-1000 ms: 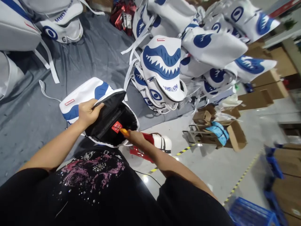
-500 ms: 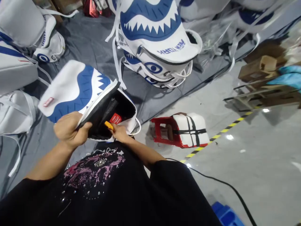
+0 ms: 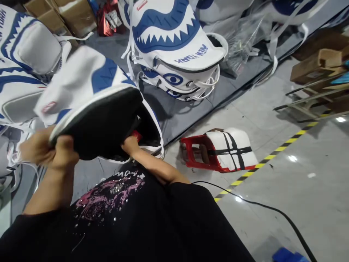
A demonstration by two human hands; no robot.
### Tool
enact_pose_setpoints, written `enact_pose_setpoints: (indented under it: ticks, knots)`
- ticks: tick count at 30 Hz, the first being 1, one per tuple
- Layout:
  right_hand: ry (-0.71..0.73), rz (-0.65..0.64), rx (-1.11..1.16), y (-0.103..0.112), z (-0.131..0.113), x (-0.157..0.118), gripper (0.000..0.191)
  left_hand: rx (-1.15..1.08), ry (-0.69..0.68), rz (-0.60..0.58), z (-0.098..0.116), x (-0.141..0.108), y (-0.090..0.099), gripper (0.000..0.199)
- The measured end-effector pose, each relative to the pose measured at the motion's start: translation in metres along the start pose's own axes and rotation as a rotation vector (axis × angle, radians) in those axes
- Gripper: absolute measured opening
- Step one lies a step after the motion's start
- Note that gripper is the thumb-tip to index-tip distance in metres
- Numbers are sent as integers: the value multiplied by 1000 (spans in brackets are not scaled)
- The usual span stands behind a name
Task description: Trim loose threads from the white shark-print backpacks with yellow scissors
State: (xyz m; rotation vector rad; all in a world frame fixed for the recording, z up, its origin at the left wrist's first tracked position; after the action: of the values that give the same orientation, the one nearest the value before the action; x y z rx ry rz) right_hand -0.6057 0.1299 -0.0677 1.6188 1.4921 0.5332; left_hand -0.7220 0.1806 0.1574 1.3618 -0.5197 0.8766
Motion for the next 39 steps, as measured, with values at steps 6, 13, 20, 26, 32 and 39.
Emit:
enact_pose_setpoints:
  ticks: [6, 13, 20, 26, 32, 39]
  knots:
    - [-198, -105, -114, 1, 24, -33, 44, 143, 398, -6, -86, -48, -80, 35]
    - [-218, -190, -297, 44, 59, -100, 44, 93, 600, 61, -109, -60, -95, 39]
    - [-308, -238, -244, 71, 55, -110, 40, 112, 598, 50, -111, -61, -99, 38]
    - [-551, -300, 331, 109, 69, -76, 26, 46, 539, -31, -100, -61, -107, 37]
    - [-674, -132, 382, 150, 95, -118, 23, -89, 589, -22, -98, -65, -110, 40]
    - [-588, -35, 680, 105, 85, -8, 18, -138, 497, -77, -86, -57, -111, 44]
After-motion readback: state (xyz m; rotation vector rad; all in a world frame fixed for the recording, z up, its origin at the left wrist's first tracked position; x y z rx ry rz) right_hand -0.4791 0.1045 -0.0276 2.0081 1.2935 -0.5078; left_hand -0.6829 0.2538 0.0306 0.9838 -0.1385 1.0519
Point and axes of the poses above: each hand's wrist, its own x-axis towards the middle knuckle, its own y-axis out of the back of the hand, z = x × y, the point moved 1 cm from there along x, towards the middle knuckle, and after that the axes turned 2 degrees about x, right-handed, at the moved point
